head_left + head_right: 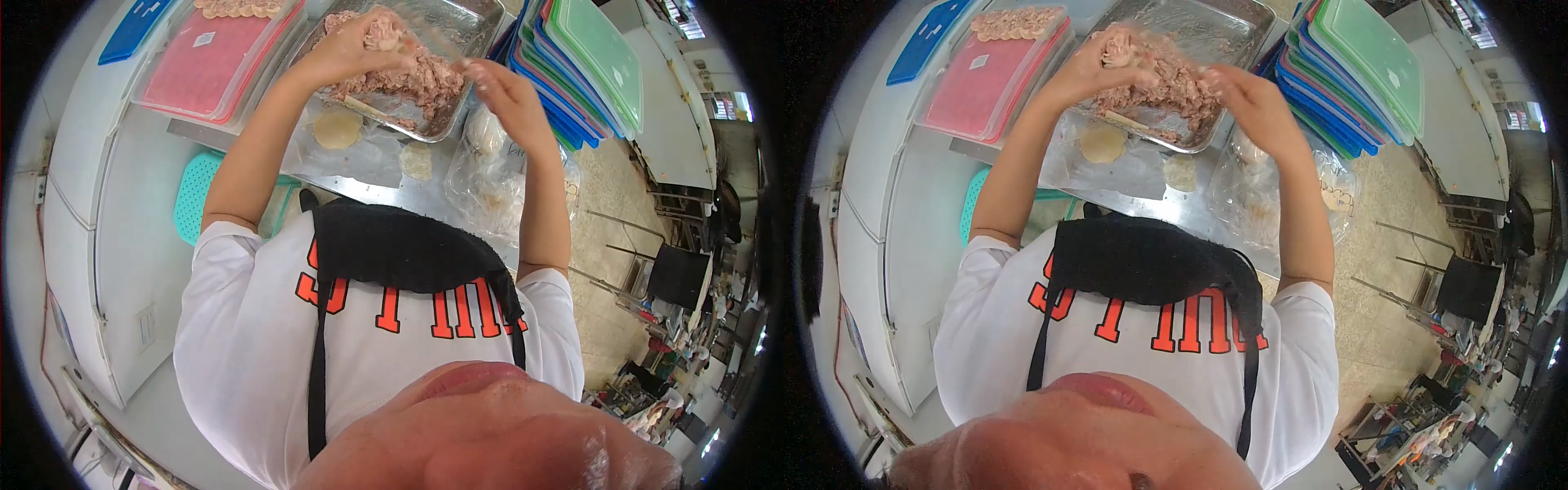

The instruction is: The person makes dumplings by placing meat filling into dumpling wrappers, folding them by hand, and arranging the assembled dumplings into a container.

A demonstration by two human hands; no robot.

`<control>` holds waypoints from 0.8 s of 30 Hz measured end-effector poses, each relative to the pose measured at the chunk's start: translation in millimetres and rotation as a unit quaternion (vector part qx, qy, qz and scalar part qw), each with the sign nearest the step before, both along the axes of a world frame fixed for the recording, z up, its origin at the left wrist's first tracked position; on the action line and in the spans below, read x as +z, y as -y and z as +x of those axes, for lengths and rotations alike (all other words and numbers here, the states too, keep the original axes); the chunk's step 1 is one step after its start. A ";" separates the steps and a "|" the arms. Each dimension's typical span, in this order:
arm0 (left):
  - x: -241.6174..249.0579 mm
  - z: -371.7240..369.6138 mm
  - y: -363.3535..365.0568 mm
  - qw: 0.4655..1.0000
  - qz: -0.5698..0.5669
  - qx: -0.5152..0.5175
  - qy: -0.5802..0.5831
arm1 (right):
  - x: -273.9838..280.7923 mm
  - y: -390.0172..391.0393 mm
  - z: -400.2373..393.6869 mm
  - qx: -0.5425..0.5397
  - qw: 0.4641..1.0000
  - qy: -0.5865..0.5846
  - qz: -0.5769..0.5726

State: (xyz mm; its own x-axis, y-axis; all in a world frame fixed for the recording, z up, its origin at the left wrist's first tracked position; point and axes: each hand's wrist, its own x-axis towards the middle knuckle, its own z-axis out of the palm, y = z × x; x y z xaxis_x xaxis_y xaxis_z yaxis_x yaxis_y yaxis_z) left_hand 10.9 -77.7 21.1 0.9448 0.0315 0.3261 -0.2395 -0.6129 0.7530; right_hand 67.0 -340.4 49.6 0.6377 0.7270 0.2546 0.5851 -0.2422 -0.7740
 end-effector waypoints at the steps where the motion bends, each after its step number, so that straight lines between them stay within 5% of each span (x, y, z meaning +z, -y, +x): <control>1: 0.3 -1.0 -2.6 1.000 -0.019 -0.020 -0.005 | 5.5 3.1 3.2 -0.008 0.993 -0.111 0.022; 6: 17.9 -8.1 9.8 0.989 -0.029 -0.076 0.126 | 15.8 11.6 -1.1 -0.007 0.989 -0.100 -0.111; 11: 18.6 0.4 -2.6 0.972 0.066 -0.225 -0.030 | 8.9 0.3 -19.2 0.008 0.992 0.014 -0.122; 18: -26.3 7.1 -14.0 0.971 0.124 -0.163 -0.125 | -57.2 -9.1 19.4 0.053 0.992 0.094 -0.062; 20: -71.5 16.2 -28.9 0.996 0.071 0.009 -0.047 | -42.1 -16.4 5.0 -0.103 0.937 0.243 -0.231; 23: -76.2 18.2 -29.5 0.990 0.007 -0.025 -0.138 | -60.3 -31.6 -12.5 -0.095 0.947 0.293 -0.093; 24: -70.6 18.3 -27.7 0.990 0.005 -0.024 -0.140 | -75.9 -35.7 -6.0 -0.088 0.937 0.279 -0.190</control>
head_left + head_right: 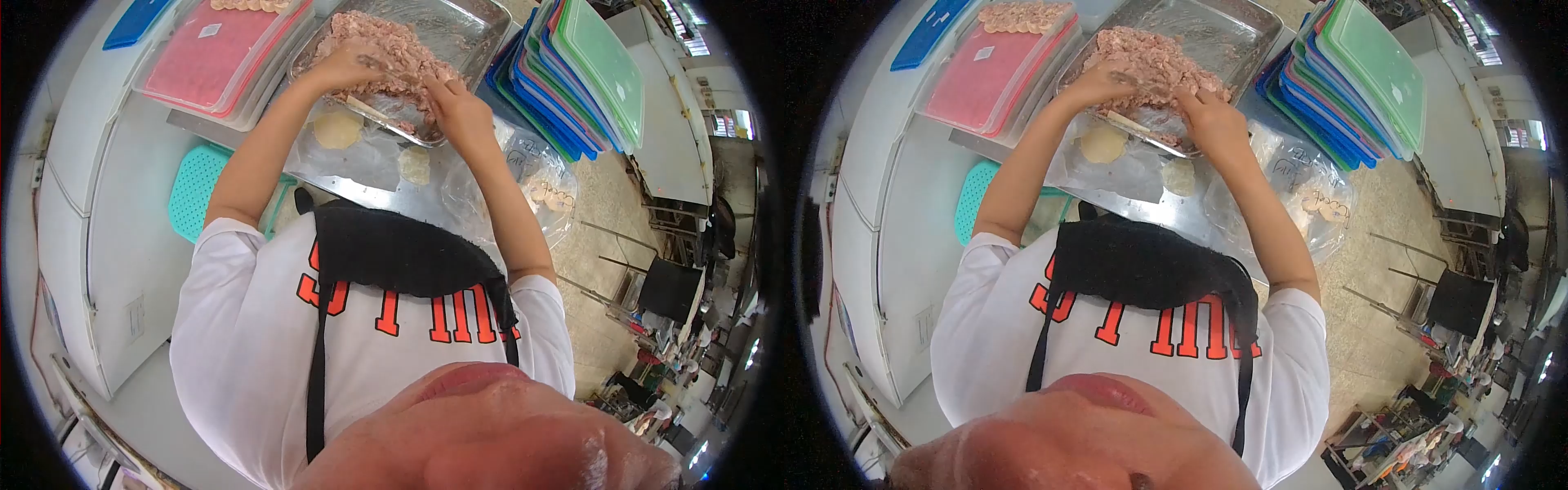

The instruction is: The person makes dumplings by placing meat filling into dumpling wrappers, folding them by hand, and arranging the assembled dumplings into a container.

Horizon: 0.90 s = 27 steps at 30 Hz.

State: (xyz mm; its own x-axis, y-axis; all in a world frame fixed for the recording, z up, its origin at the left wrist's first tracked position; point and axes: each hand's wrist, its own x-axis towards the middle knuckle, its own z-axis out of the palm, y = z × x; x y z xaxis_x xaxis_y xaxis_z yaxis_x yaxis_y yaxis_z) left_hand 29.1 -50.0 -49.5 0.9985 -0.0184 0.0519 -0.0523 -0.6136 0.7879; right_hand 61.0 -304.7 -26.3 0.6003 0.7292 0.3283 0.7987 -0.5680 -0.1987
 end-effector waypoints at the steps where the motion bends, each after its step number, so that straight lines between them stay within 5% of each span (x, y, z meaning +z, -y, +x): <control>1: 10.9 -0.2 2.9 0.998 0.030 -0.014 -0.046 | -21.4 3.6 11.4 -0.003 1.000 -0.005 -0.002; 3: 10.3 -1.2 3.5 0.994 0.059 -0.023 -0.085 | -47.1 17.8 43.0 -0.062 0.988 -0.009 -0.145; 5: -10.5 -4.2 -3.5 0.997 0.036 0.065 0.027 | -19.8 28.9 38.7 -0.071 0.984 -0.083 -0.140; 9: 41.8 -26.5 -1.0 0.992 0.066 0.016 0.111 | 22.5 48.2 26.8 -0.088 0.969 -0.228 0.029; 11: 65.6 -33.6 6.1 0.995 -0.002 -0.068 0.077 | 41.7 42.0 10.1 0.008 0.929 -0.333 0.163; 14: 53.6 -22.4 4.8 0.972 0.132 -0.087 0.172 | 33.6 13.3 -11.5 0.094 0.950 -0.262 0.140; 18: 57.7 -16.7 -6.3 0.979 0.142 -0.131 0.067 | 52.0 15.1 2.0 0.042 0.993 -0.113 0.009; 22: 60.3 -26.4 -20.8 0.991 0.078 -0.080 0.072 | 70.8 -12.1 -41.1 -0.010 1.000 -0.009 0.021; 27: 75.0 -35.9 -50.7 0.987 0.051 -0.094 0.115 | 83.0 -25.3 -28.0 -0.017 0.998 -0.048 0.045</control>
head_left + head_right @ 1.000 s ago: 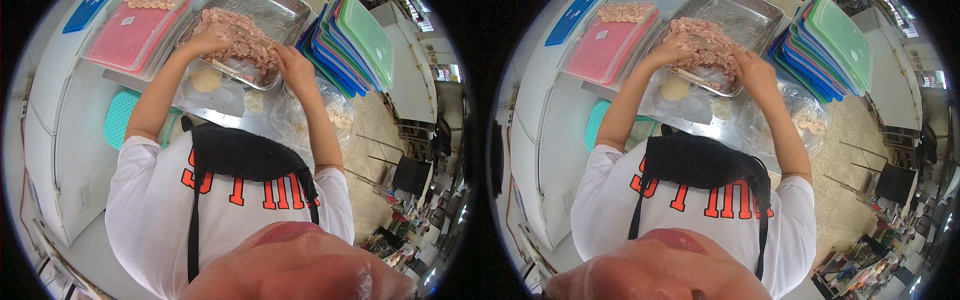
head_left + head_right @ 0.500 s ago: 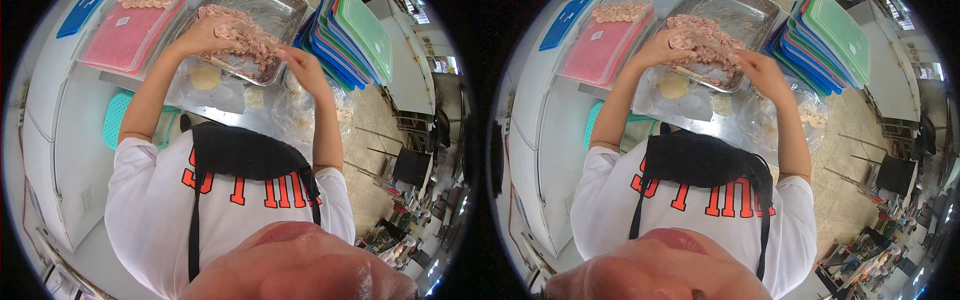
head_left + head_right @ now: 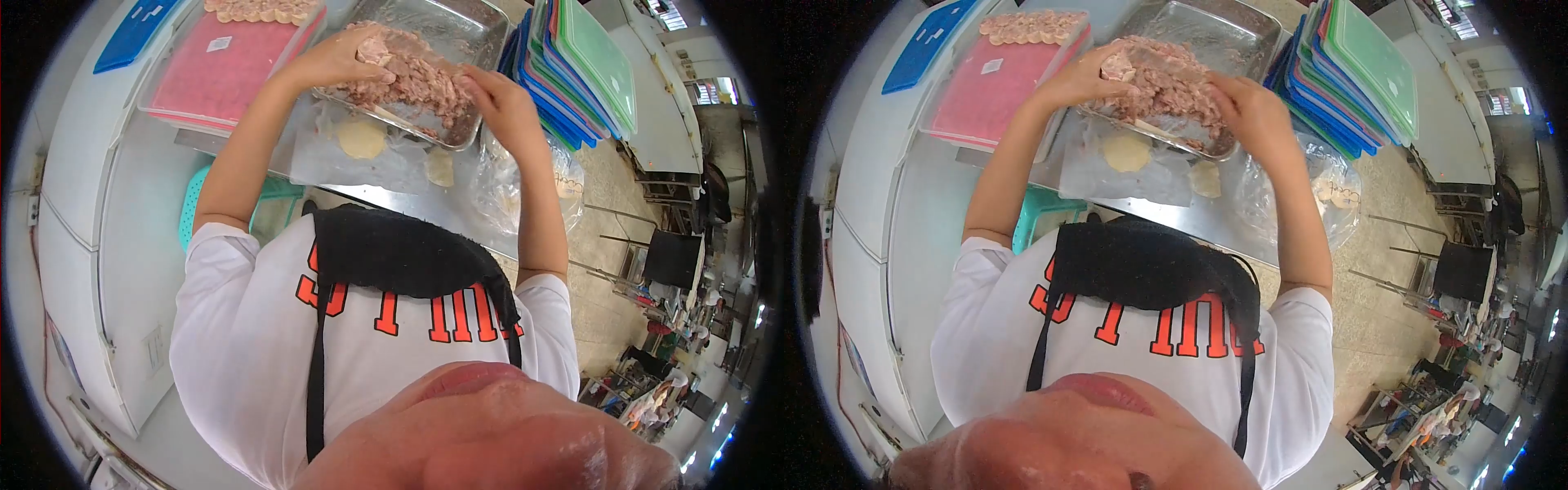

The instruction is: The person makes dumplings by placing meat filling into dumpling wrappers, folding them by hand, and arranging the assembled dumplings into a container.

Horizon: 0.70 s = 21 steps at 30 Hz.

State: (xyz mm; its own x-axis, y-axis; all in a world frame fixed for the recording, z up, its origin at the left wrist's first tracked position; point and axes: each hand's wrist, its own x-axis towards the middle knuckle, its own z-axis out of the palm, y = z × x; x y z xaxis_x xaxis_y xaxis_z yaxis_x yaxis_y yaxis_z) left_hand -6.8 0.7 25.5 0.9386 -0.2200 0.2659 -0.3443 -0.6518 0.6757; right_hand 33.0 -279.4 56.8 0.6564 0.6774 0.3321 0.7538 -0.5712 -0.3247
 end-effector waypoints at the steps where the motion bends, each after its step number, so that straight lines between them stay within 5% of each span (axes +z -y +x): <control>1: 13.3 -7.9 -5.5 0.999 -0.036 -0.013 -0.029 | 7.4 -2.7 -3.2 0.006 0.997 -0.039 0.060; 3: 14.3 -12.2 -19.8 0.995 -0.075 -0.031 -0.062 | 22.4 -15.2 -17.1 0.018 0.987 -0.106 0.117; 6: 2.4 -10.8 -47.4 0.993 0.089 0.063 0.043 | 14.7 -55.5 -35.6 0.020 0.999 -0.045 0.021; 12: 14.6 -25.0 -119.6 0.995 -0.072 0.044 -0.049 | -9.2 -83.6 -27.1 -0.001 0.999 -0.052 -0.013; 14: 16.4 -23.7 -163.0 0.993 -0.013 0.068 -0.095 | -25.1 -77.1 -25.0 -0.016 0.998 -0.034 0.060; 16: -4.6 -21.1 -209.9 0.995 -0.018 0.097 0.011 | -28.1 -73.5 -35.8 -0.049 0.992 -0.095 0.074; 19: -34.9 0.6 -300.1 0.984 0.005 0.163 -0.067 | -45.4 -64.0 -45.7 -0.102 0.975 -0.163 0.112; 21: -48.6 9.8 -339.3 0.972 0.152 0.166 0.073 | -51.2 -60.1 -53.7 -0.135 0.958 -0.204 0.148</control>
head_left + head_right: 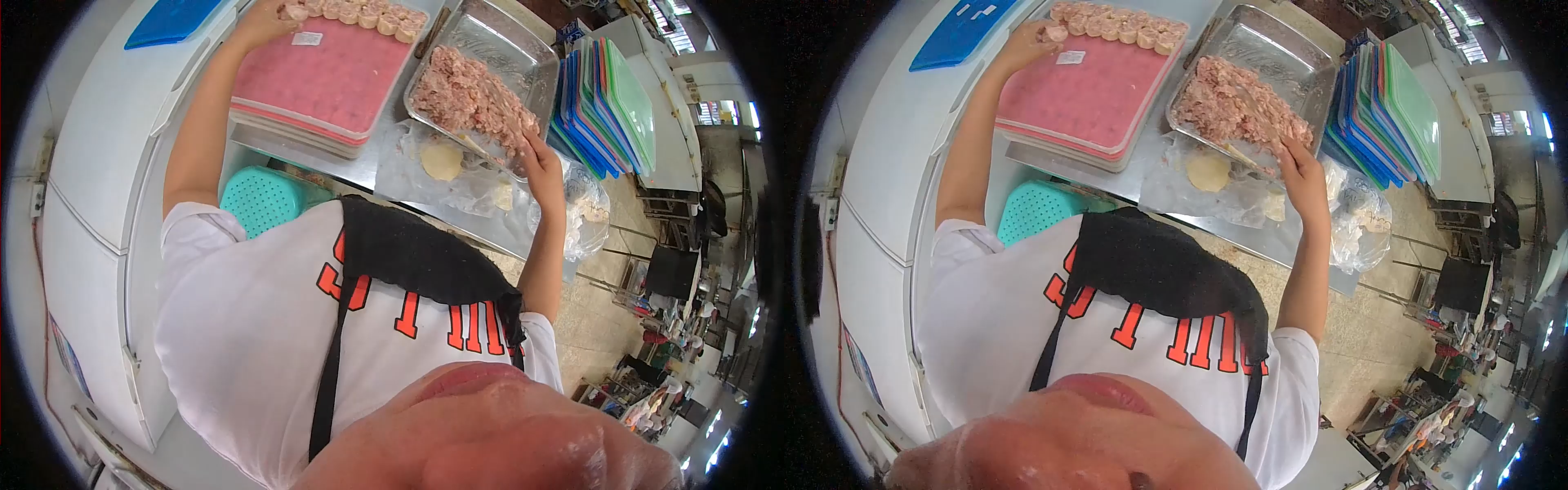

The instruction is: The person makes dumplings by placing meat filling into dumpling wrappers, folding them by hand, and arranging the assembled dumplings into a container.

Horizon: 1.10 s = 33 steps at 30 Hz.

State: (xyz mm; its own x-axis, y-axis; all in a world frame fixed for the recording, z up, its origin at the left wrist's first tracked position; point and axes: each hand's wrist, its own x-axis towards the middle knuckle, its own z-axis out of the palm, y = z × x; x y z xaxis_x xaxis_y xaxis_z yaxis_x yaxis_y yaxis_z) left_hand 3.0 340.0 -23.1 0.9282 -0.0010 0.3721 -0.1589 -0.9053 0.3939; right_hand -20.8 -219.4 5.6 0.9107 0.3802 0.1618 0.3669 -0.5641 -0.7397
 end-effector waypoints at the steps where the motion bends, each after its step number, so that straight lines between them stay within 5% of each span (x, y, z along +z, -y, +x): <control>1: -2.0 5.9 -10.1 1.000 0.001 -0.001 0.000 | -2.4 2.0 -3.2 -0.001 1.000 0.000 0.001; 4: -1.6 14.6 -21.7 0.995 -0.008 0.092 -0.047 | -9.4 8.6 -12.3 -0.083 0.990 -0.103 0.046; 7: 11.2 15.7 8.2 0.987 0.014 0.157 -0.012 | -8.4 12.2 -17.7 -0.082 0.991 -0.085 0.064; 9: 33.4 1.9 36.7 0.976 -0.051 0.188 -0.092 | -3.2 11.6 -21.4 -0.094 0.990 -0.088 0.061; 12: 8.4 18.7 23.8 0.996 -0.077 0.046 -0.004 | 0.1 13.0 -22.9 -0.110 0.988 -0.096 0.055; 19: -1.6 50.1 24.4 0.990 -0.019 0.128 -0.047 | -15.8 31.6 -13.2 -0.097 0.985 -0.140 0.036; 20: 2.1 50.3 27.7 0.943 -0.272 0.136 -0.134 | -17.8 37.2 -9.3 -0.095 0.985 -0.141 0.037; 21: 10.4 48.6 34.1 0.827 -0.505 0.134 -0.209 | -20.3 43.9 -4.8 -0.083 0.987 -0.134 0.023; 22: 13.2 50.4 26.9 0.826 -0.504 0.137 -0.210 | -23.4 50.0 -0.7 -0.071 0.989 -0.127 0.010; 23: 13.4 52.8 7.5 0.939 -0.274 0.100 -0.183 | -27.1 55.2 3.2 -0.068 0.989 -0.130 0.011; 24: 13.2 54.5 -10.4 0.987 -0.025 0.055 -0.146 | -31.0 60.5 7.0 -0.044 0.995 -0.092 0.005; 25: 12.8 56.1 -24.2 0.987 -0.024 0.060 -0.149 | -33.7 66.5 10.0 -0.021 0.998 -0.054 -0.001; 27: 22.2 55.0 -29.9 0.982 0.157 0.088 -0.049 | -16.7 73.7 14.2 -0.010 0.994 -0.103 -0.044; 31: 99.8 23.7 79.6 0.995 0.046 0.085 0.003 | -8.7 97.9 34.6 0.035 0.975 -0.184 -0.122; 33: 127.2 4.7 161.4 1.000 0.024 -0.001 0.007 | -10.4 106.6 43.4 0.028 0.976 -0.164 -0.138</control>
